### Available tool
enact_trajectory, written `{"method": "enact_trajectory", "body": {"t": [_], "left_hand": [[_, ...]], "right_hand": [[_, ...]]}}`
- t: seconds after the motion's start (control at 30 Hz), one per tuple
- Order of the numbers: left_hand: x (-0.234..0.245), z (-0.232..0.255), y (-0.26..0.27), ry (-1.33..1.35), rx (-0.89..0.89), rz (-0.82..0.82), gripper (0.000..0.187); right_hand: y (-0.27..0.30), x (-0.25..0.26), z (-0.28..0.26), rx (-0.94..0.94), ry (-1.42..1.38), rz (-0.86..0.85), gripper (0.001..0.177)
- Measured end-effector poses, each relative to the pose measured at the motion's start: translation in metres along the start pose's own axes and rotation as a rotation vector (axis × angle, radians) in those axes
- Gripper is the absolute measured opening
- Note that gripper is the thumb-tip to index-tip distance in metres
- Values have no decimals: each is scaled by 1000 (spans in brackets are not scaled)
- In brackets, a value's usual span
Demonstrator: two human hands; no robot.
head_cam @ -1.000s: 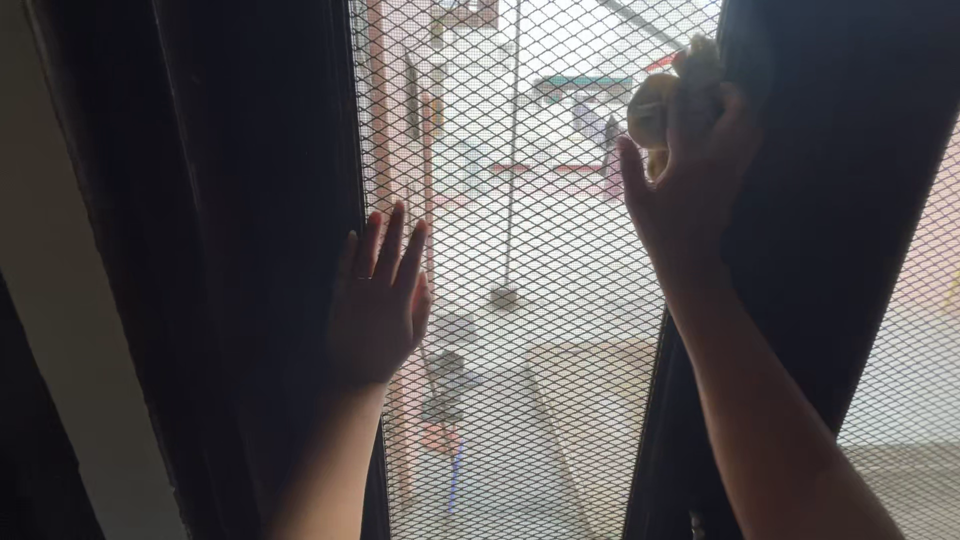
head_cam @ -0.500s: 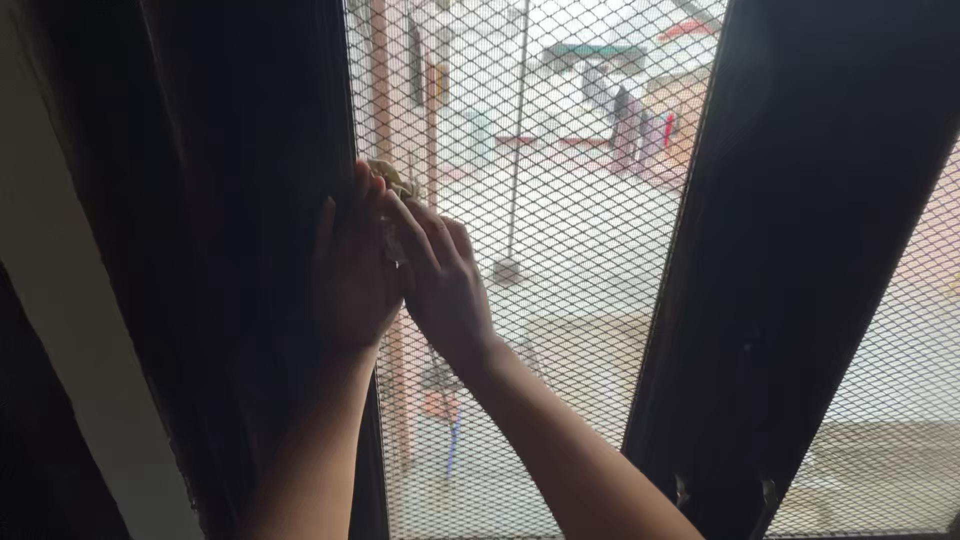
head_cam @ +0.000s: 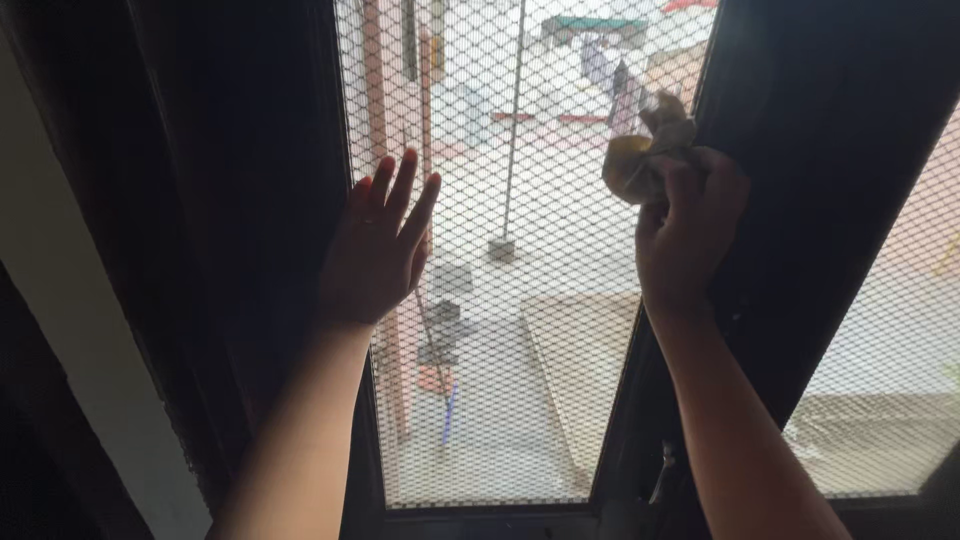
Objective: The person wipes the mesh screen and dark frames of a set of doors with a cloth.
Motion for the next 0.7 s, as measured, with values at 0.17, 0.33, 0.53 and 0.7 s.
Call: {"method": "enact_trajectory", "body": {"t": [0.17, 0.33, 0.53, 0.7], "left_hand": [[-9, 15, 30, 60, 26, -50, 54], [-6, 36, 89, 458, 269, 107, 57], [-6, 58, 135, 497, 437, 195, 60], [-19, 73, 146, 366, 392, -44, 65]], "right_hand": [[24, -33, -43, -211, -404, -28, 28], [76, -25, -188, 144, -358, -302, 34], [99, -9, -223, 174, -703, -409, 37], [112, -27, -132, -84, -693, -207, 38]]}}
Point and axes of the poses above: each hand's wrist, its own y-axis away from the middle knuckle, its own x-axis out of the back of the hand, z = x × y, the point moved 5 cm from there along -y, towards the middle knuckle, and after that the axes turned 14 degrees about y, right-handed, at the moved point
